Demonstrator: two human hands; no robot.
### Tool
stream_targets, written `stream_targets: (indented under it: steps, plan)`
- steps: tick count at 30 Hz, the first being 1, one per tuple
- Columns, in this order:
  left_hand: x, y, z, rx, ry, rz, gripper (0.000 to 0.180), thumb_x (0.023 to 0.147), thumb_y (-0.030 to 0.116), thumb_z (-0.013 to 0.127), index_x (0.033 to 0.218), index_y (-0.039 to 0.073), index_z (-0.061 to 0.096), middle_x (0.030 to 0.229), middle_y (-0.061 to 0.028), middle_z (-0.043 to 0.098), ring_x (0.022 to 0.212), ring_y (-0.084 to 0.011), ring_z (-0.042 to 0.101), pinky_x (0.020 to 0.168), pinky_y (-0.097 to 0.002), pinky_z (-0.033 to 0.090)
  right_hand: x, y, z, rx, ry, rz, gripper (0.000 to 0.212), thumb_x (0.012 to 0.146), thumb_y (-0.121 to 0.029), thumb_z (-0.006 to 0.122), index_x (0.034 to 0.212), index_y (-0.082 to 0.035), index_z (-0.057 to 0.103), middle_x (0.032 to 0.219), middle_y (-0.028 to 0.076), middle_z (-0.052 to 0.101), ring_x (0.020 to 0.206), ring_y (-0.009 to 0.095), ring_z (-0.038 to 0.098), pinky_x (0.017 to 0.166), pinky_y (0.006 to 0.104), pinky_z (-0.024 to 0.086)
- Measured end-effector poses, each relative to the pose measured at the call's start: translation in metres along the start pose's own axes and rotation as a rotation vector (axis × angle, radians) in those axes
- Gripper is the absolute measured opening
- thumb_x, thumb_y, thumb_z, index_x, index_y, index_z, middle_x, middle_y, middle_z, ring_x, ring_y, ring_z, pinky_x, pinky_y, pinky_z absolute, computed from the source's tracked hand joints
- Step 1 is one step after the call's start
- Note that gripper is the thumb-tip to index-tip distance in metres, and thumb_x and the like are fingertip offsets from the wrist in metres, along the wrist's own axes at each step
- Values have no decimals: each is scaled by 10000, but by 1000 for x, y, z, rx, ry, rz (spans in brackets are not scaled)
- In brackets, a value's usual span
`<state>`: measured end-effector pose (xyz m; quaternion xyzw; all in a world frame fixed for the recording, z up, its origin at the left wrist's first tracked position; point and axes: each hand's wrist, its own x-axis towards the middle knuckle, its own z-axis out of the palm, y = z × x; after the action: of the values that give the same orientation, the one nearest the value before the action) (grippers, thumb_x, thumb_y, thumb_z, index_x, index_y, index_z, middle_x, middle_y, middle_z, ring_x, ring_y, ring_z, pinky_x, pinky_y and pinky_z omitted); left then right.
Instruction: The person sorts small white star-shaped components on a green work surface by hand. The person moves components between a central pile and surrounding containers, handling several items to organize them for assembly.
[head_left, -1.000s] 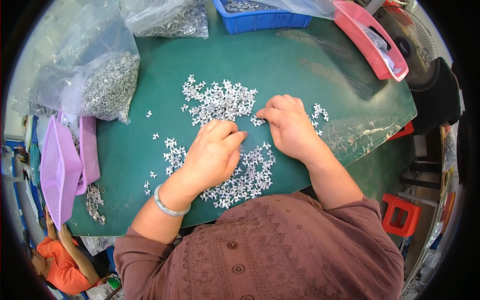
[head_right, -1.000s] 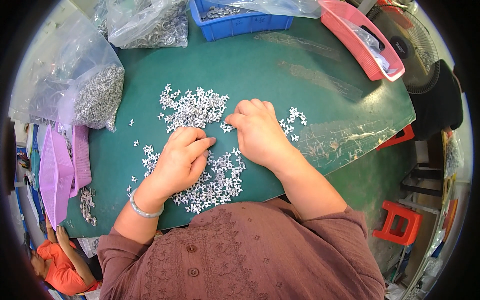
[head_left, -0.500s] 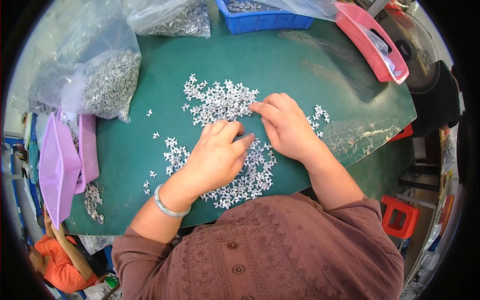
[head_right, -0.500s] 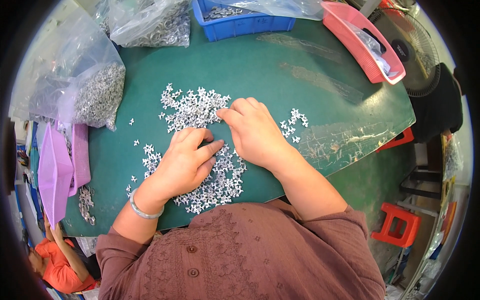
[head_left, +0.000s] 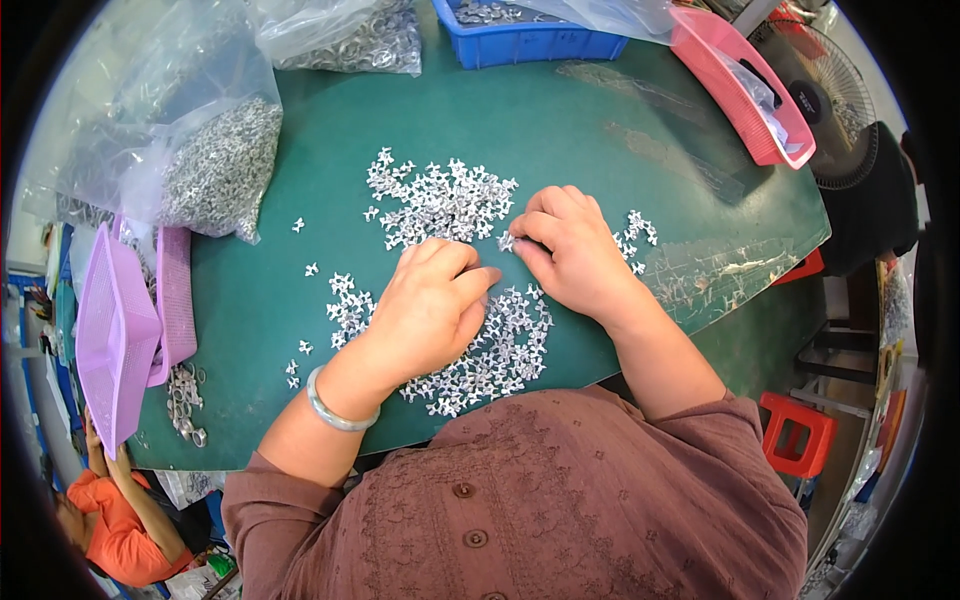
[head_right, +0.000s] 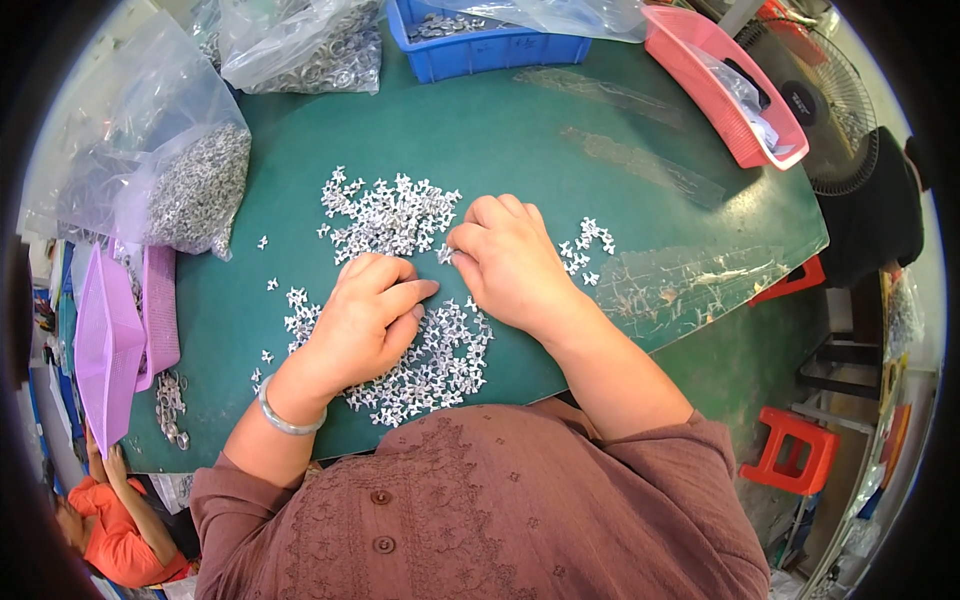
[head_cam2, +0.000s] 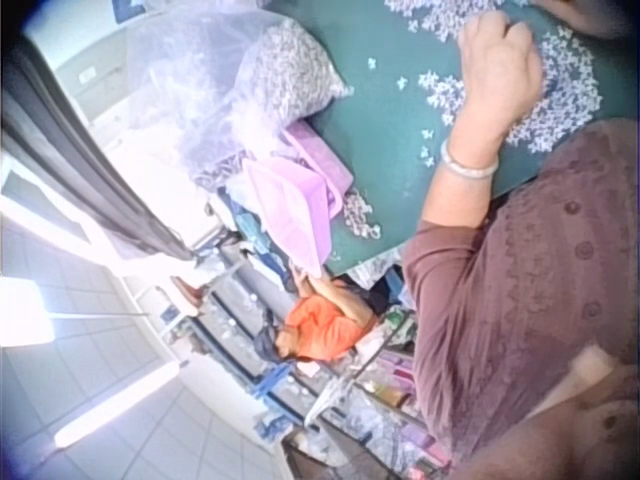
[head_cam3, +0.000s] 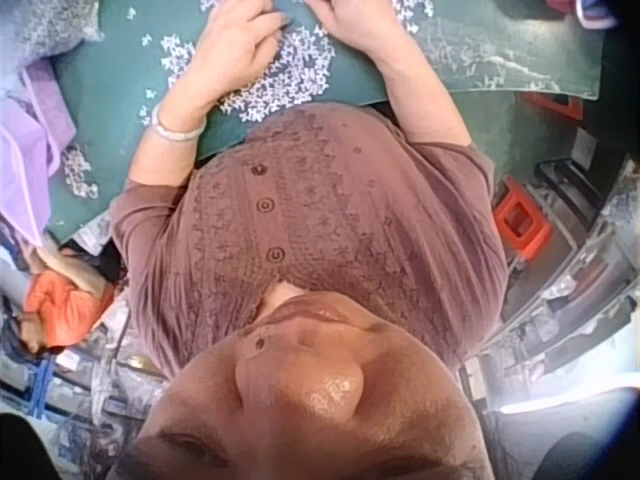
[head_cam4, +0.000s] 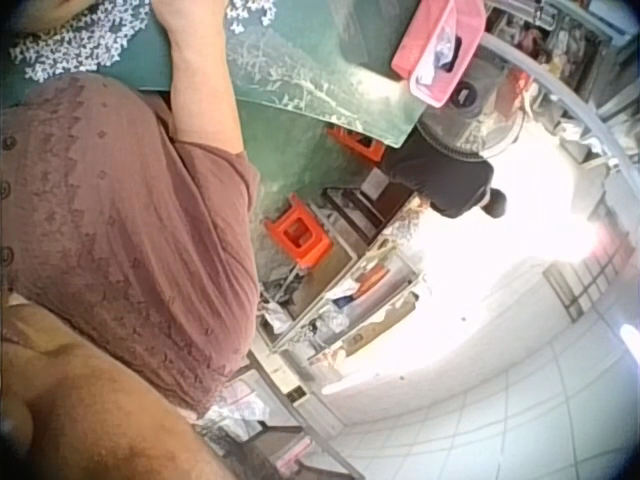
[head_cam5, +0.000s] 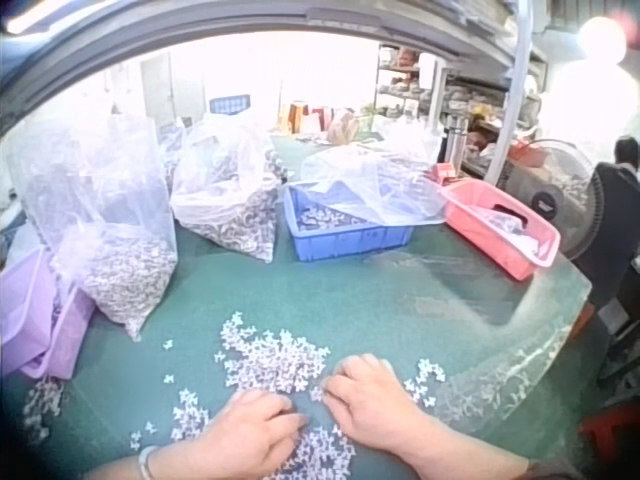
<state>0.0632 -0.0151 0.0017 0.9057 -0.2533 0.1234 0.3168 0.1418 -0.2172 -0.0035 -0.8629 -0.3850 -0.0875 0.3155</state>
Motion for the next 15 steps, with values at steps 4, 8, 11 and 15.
stream_targets:
  steps: [4, 8, 11, 15]
  plan:
    - [1, -1, -1, -10, -11, -5, 264, 771, -13, 643, 1021, 24, 717, 974, -109, 613, 928, -296, 576, 867, -403, 462, 0, 5, 0, 114, 16, 30, 105, 825, -48, 676, 923, -84, 663, 927, 53, 615, 930, 284, 574, 852, 404, 426]
    - [1, -2, -1, 7, 30, 5, 282, 770, -21, 638, 1038, 20, 713, 971, -112, 607, 929, -296, 573, 865, -401, 460, -1, 6, 0, 239, 32, 87, 123, 831, -19, 655, 935, -86, 662, 952, 55, 624, 959, 286, 578, 866, 402, 428]
    - [4, 2, -1, 42, 59, -36, 292, 771, -25, 635, 1048, 19, 712, 971, -112, 599, 938, -297, 570, 873, -402, 453, -1, 5, 0, 189, 33, 59, 147, 831, -9, 651, 952, -89, 674, 992, 64, 618, 984, 294, 569, 875, 403, 429]
    - [4, 1, -2, 88, 12, -45, 290, 773, -28, 633, 1048, 17, 714, 971, -112, 591, 948, -298, 567, 881, -403, 446, -1, 2, 1, 85, -29, -5, 170, 817, -28, 677, 970, -97, 704, 1040, 72, 595, 1023, 296, 543, 894, 404, 422]
